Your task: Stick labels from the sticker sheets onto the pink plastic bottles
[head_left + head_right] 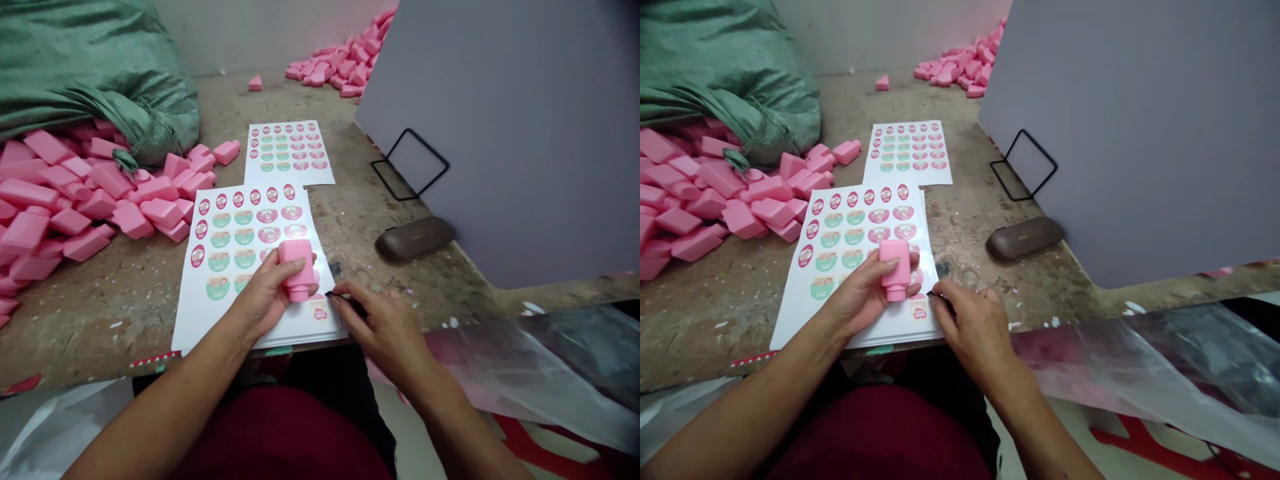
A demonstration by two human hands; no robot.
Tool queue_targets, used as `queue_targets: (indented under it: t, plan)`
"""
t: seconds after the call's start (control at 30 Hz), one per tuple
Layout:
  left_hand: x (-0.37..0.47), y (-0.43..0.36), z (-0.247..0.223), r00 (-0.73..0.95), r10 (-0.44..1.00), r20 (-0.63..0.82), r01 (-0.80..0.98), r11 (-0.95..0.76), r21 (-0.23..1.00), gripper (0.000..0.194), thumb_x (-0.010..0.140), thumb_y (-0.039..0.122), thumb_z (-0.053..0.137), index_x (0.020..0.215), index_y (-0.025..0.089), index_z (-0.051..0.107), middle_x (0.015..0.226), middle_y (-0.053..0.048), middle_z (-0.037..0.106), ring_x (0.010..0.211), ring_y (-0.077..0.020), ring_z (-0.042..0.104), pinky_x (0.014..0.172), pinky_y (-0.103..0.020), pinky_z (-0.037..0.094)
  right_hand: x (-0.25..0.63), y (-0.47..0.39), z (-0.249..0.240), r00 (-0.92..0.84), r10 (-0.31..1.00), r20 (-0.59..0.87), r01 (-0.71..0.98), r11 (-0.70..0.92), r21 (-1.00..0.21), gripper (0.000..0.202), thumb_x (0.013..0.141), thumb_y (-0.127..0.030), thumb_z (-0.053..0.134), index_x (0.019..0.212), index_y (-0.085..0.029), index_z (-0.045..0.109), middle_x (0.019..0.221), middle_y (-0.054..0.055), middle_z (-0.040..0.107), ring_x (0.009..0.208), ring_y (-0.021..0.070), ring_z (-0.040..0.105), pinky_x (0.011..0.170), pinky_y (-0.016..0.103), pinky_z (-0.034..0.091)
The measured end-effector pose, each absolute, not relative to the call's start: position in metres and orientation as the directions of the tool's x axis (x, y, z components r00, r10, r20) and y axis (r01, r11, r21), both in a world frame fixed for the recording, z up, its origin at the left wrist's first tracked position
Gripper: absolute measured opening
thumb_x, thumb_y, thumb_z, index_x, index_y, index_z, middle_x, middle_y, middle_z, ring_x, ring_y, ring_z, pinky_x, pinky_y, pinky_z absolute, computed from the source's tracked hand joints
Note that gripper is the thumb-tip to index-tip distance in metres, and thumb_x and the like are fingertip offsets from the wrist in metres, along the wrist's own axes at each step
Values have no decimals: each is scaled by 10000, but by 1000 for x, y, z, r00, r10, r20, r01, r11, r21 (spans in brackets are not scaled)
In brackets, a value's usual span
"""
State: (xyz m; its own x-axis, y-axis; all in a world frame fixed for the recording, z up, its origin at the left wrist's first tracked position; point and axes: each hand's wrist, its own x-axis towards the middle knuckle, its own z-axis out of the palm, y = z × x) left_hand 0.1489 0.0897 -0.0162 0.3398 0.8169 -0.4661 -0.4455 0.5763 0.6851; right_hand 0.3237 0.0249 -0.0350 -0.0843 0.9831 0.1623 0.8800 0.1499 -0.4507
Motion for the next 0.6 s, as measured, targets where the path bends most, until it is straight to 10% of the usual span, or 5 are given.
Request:
queue_targets:
  t: [0.6]
  plan:
    - [147, 91, -18, 381, 805, -454, -447, 591, 672, 337, 760, 163, 715, 1085, 169, 628, 1093, -90, 654, 917, -177, 603, 763, -326, 573, 316, 27, -35, -118, 971, 206, 925, 183, -333, 204, 939, -253, 499, 831, -211, 666, 668, 9, 721, 543, 172, 552, 668, 346, 295]
